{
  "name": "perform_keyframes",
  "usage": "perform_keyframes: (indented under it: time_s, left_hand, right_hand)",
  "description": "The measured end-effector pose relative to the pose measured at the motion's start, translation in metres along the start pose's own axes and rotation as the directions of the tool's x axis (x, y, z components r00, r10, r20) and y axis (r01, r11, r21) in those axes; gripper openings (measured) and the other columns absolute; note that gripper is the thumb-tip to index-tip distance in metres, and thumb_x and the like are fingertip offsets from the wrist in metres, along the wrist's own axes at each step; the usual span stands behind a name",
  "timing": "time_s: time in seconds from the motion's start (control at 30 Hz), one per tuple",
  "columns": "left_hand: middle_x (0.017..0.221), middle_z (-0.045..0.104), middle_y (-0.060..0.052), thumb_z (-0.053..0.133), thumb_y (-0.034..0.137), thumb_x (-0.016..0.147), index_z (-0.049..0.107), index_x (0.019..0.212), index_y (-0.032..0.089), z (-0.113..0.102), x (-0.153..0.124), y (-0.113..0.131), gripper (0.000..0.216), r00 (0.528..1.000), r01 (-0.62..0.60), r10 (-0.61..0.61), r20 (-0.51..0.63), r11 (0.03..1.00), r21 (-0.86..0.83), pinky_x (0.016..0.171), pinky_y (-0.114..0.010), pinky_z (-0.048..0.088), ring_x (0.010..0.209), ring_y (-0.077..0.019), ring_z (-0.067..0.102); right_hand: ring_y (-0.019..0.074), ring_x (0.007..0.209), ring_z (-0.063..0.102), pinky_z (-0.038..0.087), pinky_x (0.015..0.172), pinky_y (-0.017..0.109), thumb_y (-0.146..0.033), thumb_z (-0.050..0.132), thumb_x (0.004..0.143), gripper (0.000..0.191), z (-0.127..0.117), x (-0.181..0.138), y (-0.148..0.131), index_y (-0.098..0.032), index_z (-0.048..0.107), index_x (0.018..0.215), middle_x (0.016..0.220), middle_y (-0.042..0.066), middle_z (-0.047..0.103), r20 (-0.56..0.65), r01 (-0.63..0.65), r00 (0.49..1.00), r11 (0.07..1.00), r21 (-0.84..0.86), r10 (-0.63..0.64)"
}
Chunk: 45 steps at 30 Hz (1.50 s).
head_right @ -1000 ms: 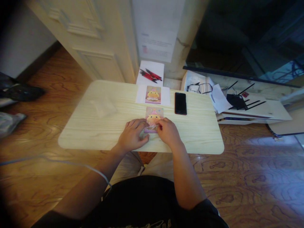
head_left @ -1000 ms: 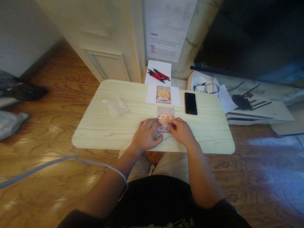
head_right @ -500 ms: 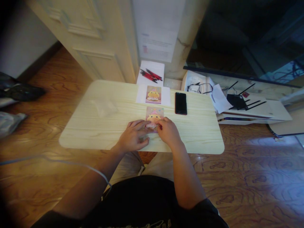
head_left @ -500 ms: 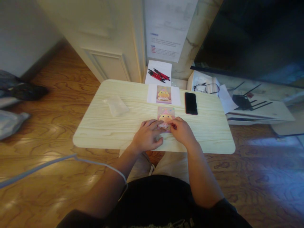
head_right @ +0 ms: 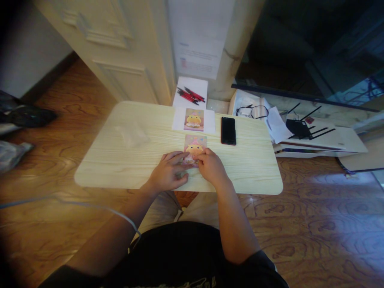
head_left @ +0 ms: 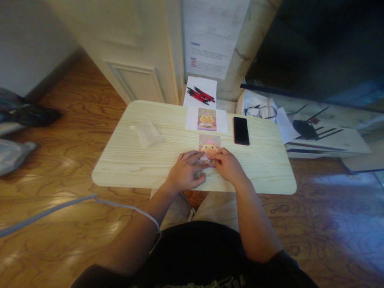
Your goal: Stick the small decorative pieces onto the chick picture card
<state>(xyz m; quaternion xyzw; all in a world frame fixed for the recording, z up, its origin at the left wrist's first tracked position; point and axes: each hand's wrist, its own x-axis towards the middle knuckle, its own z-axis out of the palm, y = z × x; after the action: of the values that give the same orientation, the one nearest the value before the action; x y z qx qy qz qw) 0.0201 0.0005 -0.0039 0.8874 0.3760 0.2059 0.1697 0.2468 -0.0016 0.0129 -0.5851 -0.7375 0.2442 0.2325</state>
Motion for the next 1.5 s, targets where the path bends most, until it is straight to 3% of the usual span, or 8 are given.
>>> perform_keyframes:
  time_s: [0.17,0.57,0.87,1.2,1.5]
  left_hand:
    - [0.153,0.056,-0.002,0.065,0.038,0.086,0.072,0.128,0.041,0.000,0.001,0.001,0.043,1.000,0.008,-0.008,0.003,1.000,0.001,0.112,-0.055,0.038,0.138,-0.0328,0.047]
    - [0.150,0.057,-0.003,0.064,0.038,0.086,0.071,0.128,0.035,-0.002,0.001,0.004,0.043,0.998,0.055,-0.055,-0.024,0.998,0.004,0.112,-0.051,0.040,0.138,-0.0314,0.047]
    - [0.151,0.055,-0.004,0.063,0.039,0.087,0.070,0.129,0.035,-0.002,0.004,0.007,0.042,0.998,0.068,-0.068,0.003,0.997,0.032,0.111,-0.052,0.040,0.138,-0.0316,0.047]
    - [0.151,0.054,-0.004,0.065,0.036,0.084,0.067,0.132,0.036,-0.006,0.006,0.009,0.048,0.995,0.095,-0.095,0.024,0.995,0.013,0.110,-0.054,0.040,0.138,-0.0331,0.047]
    - [0.154,0.052,-0.004,0.066,0.038,0.085,0.068,0.130,0.036,-0.005,0.006,0.009,0.046,0.995,0.086,-0.086,0.042,0.996,0.020,0.113,-0.054,0.039,0.140,-0.0333,0.046]
  right_hand:
    - [0.0198,0.106,0.065,0.051,0.102,0.034,-0.007,0.058,0.091,0.036,-0.002,0.000,0.002,-0.026,0.079,0.112,0.114,0.006,0.065,0.018,0.015,1.000,1.000,-0.006,-0.015]
    - [0.0186,0.092,0.066,0.056,0.087,0.034,-0.013,0.055,0.093,0.028,-0.015,-0.022,0.016,-0.023,0.076,0.109,0.107,0.006,0.064,-0.141,-0.071,0.987,0.995,0.068,0.080]
    - [0.0238,0.104,0.063,0.058,0.089,0.039,-0.020,0.063,0.091,0.027,-0.012,-0.040,0.038,-0.024,0.074,0.115,0.111,0.008,0.062,-0.167,-0.118,0.978,0.991,0.064,0.127]
    - [0.0254,0.106,0.063,0.061,0.084,0.039,-0.026,0.060,0.096,0.021,-0.018,-0.041,0.034,-0.026,0.075,0.111,0.110,0.009,0.064,-0.195,-0.127,0.969,0.982,0.141,0.154]
    - [0.0263,0.113,0.061,0.054,0.100,0.044,-0.021,0.063,0.090,0.028,-0.018,-0.050,0.042,-0.028,0.072,0.115,0.115,0.008,0.063,-0.222,-0.109,0.968,0.992,0.061,0.120]
